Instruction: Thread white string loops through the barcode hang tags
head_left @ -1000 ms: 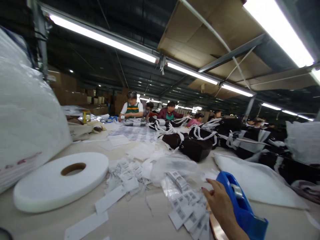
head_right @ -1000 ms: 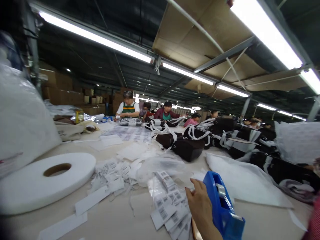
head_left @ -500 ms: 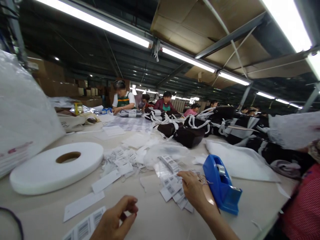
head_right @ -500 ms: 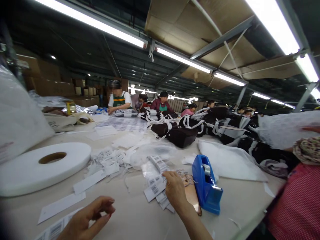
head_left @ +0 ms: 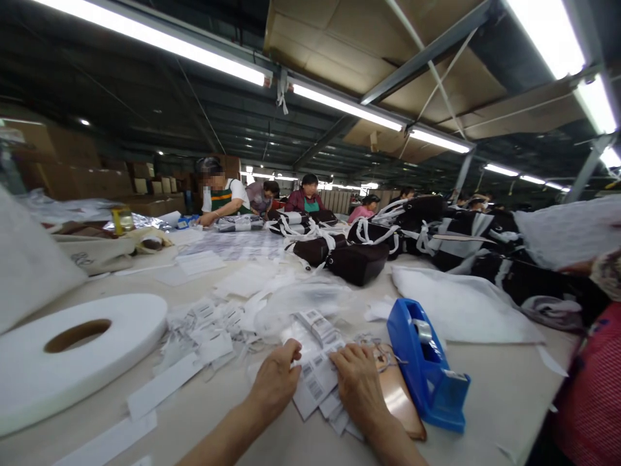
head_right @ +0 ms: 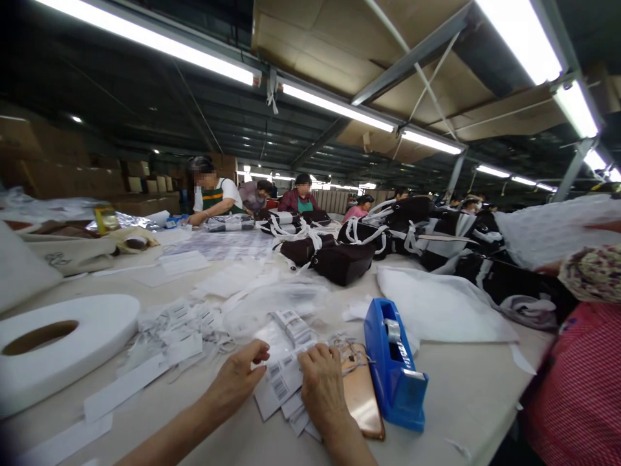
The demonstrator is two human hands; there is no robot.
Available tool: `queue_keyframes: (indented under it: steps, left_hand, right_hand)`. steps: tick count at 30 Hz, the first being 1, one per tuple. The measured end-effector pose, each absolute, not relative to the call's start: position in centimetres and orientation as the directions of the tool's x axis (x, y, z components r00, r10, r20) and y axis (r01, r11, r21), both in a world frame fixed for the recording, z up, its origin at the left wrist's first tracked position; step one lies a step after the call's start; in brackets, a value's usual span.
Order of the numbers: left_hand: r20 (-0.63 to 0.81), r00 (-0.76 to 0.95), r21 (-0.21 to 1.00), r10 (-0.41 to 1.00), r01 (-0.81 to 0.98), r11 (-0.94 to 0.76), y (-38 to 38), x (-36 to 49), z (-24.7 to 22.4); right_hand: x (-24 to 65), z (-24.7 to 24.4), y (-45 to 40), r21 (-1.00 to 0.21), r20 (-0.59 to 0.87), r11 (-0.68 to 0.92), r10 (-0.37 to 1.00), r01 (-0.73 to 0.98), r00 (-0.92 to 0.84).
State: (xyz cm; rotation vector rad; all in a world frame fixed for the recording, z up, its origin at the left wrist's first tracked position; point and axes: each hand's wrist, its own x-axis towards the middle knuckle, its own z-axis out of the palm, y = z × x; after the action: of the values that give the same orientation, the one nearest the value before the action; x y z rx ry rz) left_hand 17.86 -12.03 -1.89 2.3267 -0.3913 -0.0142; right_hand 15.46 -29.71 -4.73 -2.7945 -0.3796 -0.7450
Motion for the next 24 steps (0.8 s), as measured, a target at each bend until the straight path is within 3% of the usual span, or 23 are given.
queue_keyframes:
  steps: [6,11,18,24]
  left_hand:
    - [0.013,0.943,0.559,-0.333,-0.283,-0.780,-14.9,20.1,-2.6]
    - [-0.054,0.945,0.510,-0.322,-0.251,-0.823,-16.1,20.4,-2.0]
    - [-0.191,0.945,0.541,-0.266,-0.125,-0.832,-16.5,21.6,-2.0]
    - [-0.179,0.959,0.614,-0.221,-0.066,-0.786,-14.5,22.3,-0.6]
  right_hand:
    - [15.5,-5.8,-29.9,-0.146,0.584,-0.934,0.184,0.325,0.791]
    - [15.3,-6.0,-30.0,-0.135,0.626,-0.935,0.176,0.328,0.760]
    - [15.2,-5.9,-30.2,-0.127,0.660,-0.939,0.160,0.318,0.734]
    - [15.1,-6.1,-30.3,-0.126,0.665,-0.946,0.144,0.300,0.733]
